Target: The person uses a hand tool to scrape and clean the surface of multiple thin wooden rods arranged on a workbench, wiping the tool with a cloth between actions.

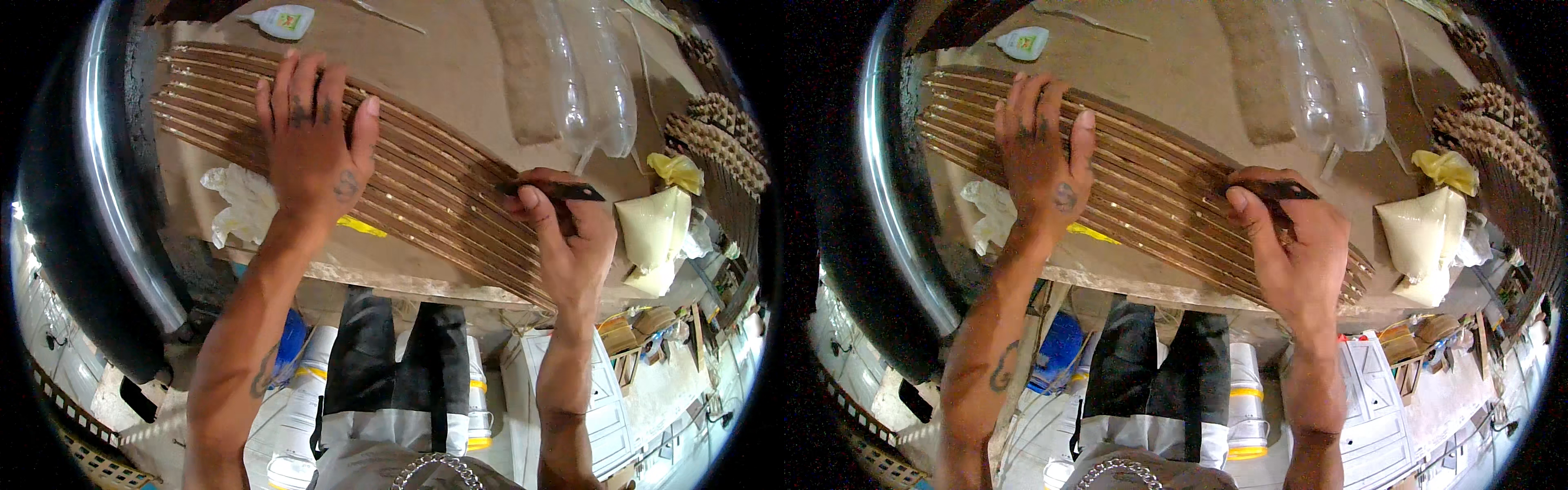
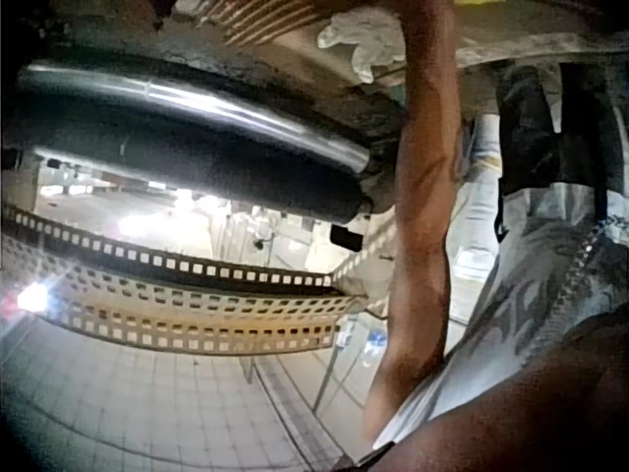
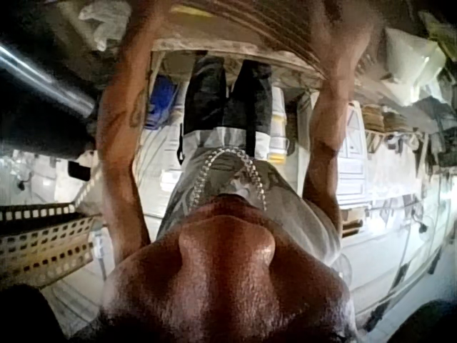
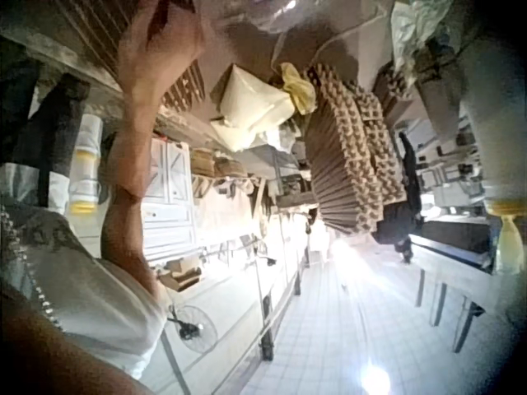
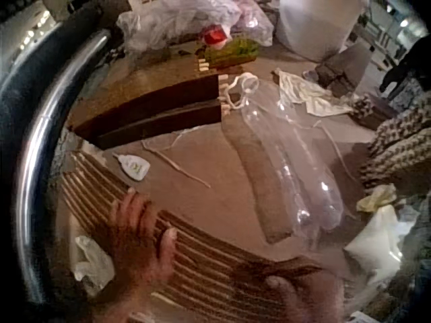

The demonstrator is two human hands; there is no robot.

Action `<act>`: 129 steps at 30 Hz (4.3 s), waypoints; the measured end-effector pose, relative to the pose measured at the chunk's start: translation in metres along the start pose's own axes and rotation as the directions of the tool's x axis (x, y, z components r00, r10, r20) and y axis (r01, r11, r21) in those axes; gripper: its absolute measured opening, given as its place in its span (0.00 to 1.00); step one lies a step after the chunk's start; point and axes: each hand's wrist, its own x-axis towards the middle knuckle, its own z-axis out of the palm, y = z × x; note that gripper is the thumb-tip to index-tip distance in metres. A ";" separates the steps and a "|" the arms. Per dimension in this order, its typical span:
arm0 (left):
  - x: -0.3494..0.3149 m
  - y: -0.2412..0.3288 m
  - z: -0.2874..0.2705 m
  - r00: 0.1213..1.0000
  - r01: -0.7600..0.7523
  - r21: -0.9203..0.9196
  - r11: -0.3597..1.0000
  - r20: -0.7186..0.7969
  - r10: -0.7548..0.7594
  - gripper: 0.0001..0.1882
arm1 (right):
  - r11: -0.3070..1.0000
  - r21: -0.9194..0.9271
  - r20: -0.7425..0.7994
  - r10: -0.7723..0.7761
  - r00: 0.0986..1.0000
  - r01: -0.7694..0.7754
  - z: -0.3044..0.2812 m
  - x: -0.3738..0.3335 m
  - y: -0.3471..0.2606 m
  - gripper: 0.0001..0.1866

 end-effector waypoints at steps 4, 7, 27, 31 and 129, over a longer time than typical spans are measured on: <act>-0.003 -0.002 0.007 1.000 0.026 -0.006 1.000 -0.017 -0.026 0.22 | 0.983 0.183 -0.185 0.055 0.981 -0.021 0.005 -0.027 0.002 0.04; -0.001 -0.002 0.005 0.999 0.017 -0.016 1.000 -0.044 -0.018 0.22 | 0.994 0.091 -0.212 -0.037 0.977 0.057 0.004 -0.039 0.015 0.06; 0.000 0.000 0.004 0.999 -0.009 0.023 1.000 -0.045 0.010 0.20 | 0.900 -0.264 -0.078 -0.378 0.923 0.346 0.016 -0.042 0.034 0.15; 0.000 -0.002 0.005 0.998 -0.017 0.021 1.000 -0.057 0.019 0.20 | 0.905 -0.259 -0.106 -0.375 0.921 0.338 0.023 -0.044 0.040 0.14; -0.161 -0.087 -0.077 0.911 0.177 0.089 0.980 0.362 -0.197 0.41 | 0.386 -0.450 0.519 -0.621 0.588 0.805 0.223 -0.069 -0.001 0.25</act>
